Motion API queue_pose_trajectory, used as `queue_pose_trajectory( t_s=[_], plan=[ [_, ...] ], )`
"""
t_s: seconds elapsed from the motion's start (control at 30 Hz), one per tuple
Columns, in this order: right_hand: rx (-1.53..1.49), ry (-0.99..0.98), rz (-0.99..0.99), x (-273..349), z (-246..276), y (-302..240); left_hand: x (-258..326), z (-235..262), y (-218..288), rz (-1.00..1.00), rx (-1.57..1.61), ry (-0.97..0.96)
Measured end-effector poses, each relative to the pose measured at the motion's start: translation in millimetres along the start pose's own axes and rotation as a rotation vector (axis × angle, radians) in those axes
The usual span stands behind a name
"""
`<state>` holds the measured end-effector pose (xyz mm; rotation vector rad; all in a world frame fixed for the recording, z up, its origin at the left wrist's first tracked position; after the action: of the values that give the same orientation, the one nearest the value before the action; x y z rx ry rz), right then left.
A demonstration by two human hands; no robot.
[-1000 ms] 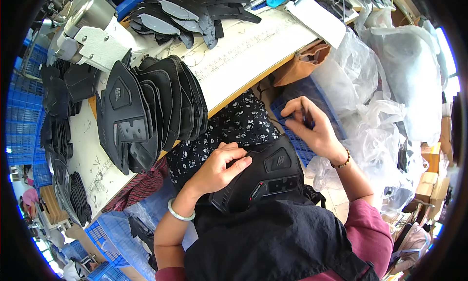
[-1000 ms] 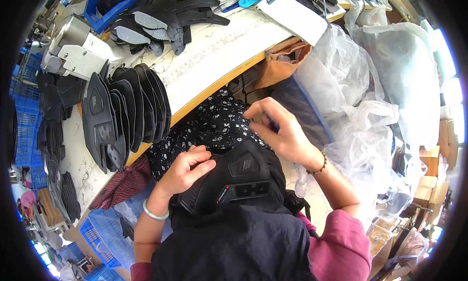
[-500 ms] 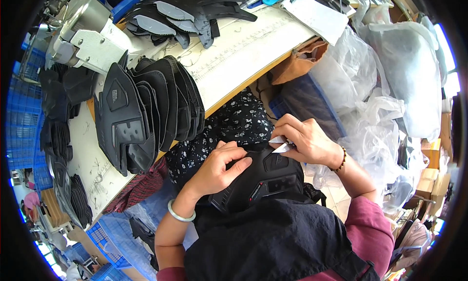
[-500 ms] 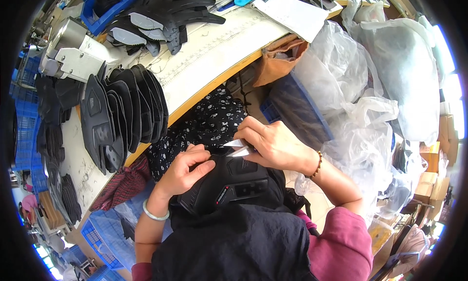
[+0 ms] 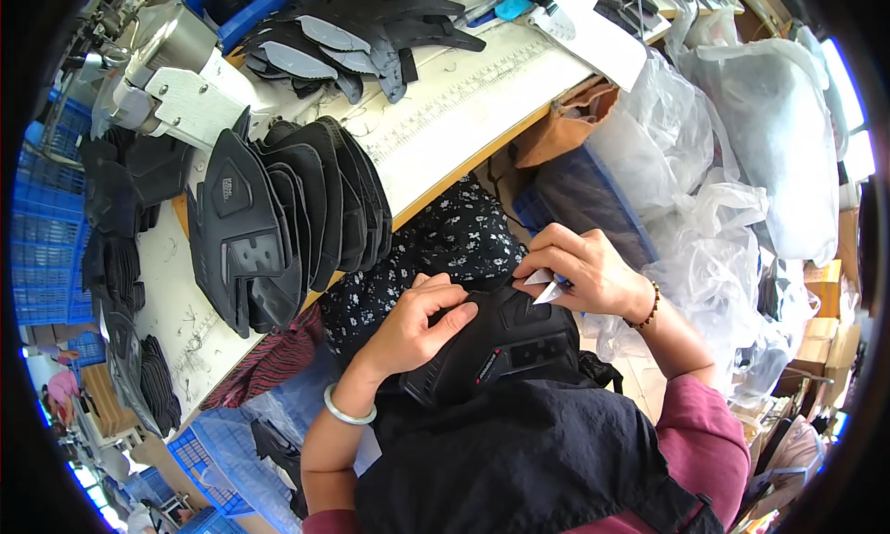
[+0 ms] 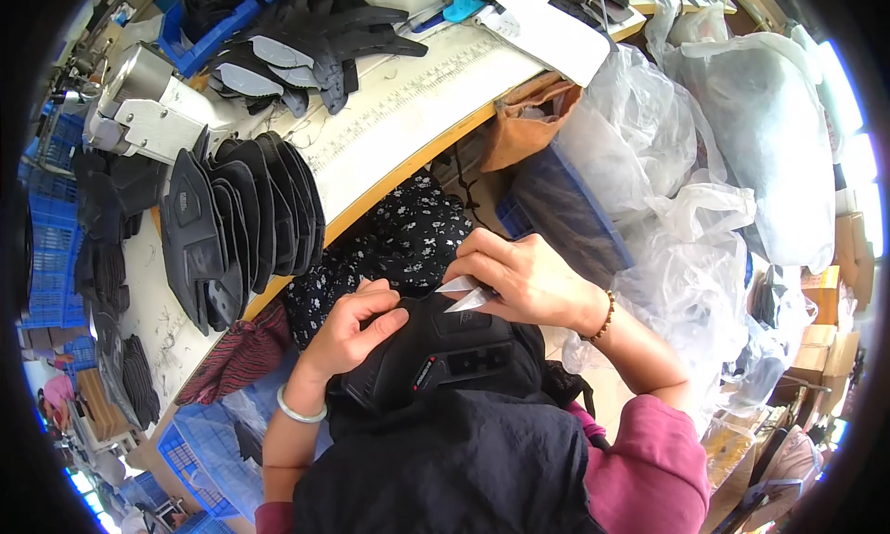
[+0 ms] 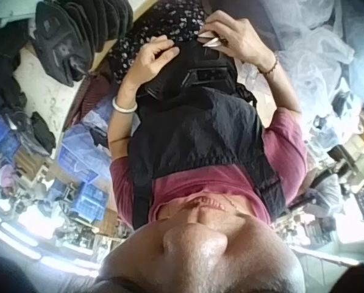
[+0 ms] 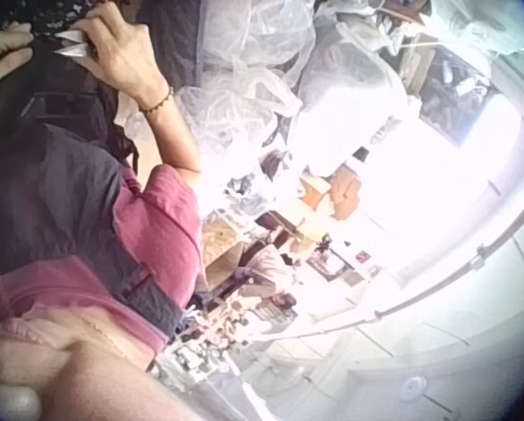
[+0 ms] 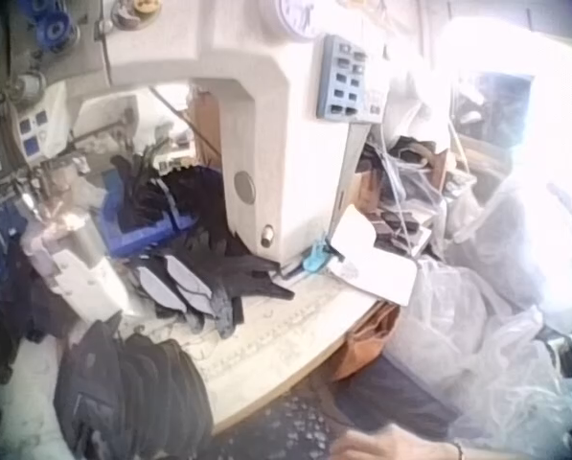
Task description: Trimming excess material from black shoe upper components using a hand trimmer.
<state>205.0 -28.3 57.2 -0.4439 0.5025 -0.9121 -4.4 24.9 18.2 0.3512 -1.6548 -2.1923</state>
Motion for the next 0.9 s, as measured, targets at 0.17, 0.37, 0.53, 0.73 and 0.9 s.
queue_pose_trajectory(
  t_s=[0.17, 0.37, 0.53, 0.73, 0.9],
  plan=[
    [0.04, -0.072, 0.019, -7, -6, 4, 2, 0, 3, -0.015, -0.012, 0.047],
    [-0.21, 0.453, -0.206, -13, 8, 10, 18, 13, 42, -0.175, -0.263, 0.121],
    [-0.715, 0.446, -0.474, -47, 24, 4, 85, 81, 93, -0.348, -0.471, 0.638],
    [-0.881, -0.122, -0.458, -150, 21, -3, 110, 189, 74, 0.296, -1.133, 0.695],
    [-0.9, -0.363, -0.57, -176, 13, 15, 94, 167, 61, 0.213, -1.114, 0.9]
  ],
)
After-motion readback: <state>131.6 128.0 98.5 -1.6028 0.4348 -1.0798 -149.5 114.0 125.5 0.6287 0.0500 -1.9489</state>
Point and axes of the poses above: each hand's wrist, its own x-axis away from the middle knuckle, its own z-axis out of the back of the hand, y = z × x, the point moved 3 cm from there along -x, towards the middle knuckle, and after that the axes turned 9 degrees about -y, right-handed, at the moved point
